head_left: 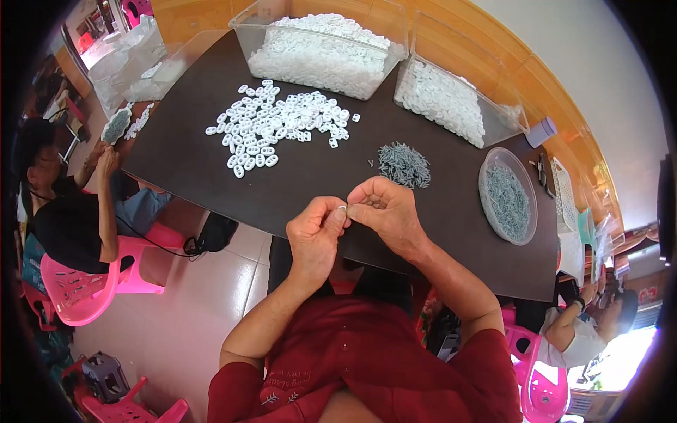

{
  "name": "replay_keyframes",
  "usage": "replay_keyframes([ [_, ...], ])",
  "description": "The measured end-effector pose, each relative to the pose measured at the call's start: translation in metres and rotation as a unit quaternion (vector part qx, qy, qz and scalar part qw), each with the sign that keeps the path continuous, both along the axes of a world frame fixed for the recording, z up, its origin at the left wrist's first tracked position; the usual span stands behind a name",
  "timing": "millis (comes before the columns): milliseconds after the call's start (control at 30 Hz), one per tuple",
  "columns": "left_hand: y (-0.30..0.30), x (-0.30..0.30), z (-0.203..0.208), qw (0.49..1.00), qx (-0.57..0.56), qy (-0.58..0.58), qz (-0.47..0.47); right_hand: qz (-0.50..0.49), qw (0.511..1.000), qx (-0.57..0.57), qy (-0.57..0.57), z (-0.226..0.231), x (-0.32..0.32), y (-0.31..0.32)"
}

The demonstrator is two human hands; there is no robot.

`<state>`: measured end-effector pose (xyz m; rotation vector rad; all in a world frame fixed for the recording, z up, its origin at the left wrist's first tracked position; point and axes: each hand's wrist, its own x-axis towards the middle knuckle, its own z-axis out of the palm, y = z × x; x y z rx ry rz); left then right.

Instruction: Manually assembling small plastic components by inserting grey pins into white plastic bases at a workshop table.

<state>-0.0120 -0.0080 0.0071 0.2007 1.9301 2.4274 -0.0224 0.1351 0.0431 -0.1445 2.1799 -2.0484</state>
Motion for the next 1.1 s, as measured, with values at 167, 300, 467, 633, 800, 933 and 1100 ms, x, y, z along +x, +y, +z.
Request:
replay_keyframes([
  [167, -0.001, -0.005, 0.000, 0.995, 0.085, -0.058, -0.008, -0.001, 1.000, 0.021, 0.013, 0.000, -0.005, 0.003],
  [300, -0.001, -0.006, -0.003, 0.991, 0.113, -0.067, -0.010, 0.003, 0.999, 0.037, 0.024, 0.001, -0.004, 0.002],
  [467, -0.002, -0.006, -0.005, 0.991, 0.117, -0.063, -0.013, 0.003, 0.996, 0.087, 0.035, -0.004, -0.002, 0.000],
  [633, -0.001, -0.005, -0.004, 0.994, 0.094, -0.058, -0.007, -0.004, 0.992, 0.115, 0.054, -0.011, -0.001, -0.002],
  [800, 0.004, -0.002, -0.004, 0.997, 0.062, -0.032, 0.021, -0.040, 0.986, 0.133, 0.091, -0.018, -0.001, -0.007],
  [933, 0.007, -0.001, -0.003, 0.998, 0.037, -0.024, 0.037, -0.057, 0.979, 0.152, 0.123, -0.024, -0.001, -0.010],
  [1100, 0.005, -0.001, -0.006, 1.000, 0.011, -0.012, 0.027, -0.062, 0.963, 0.193, 0.177, -0.023, -0.002, -0.012],
])
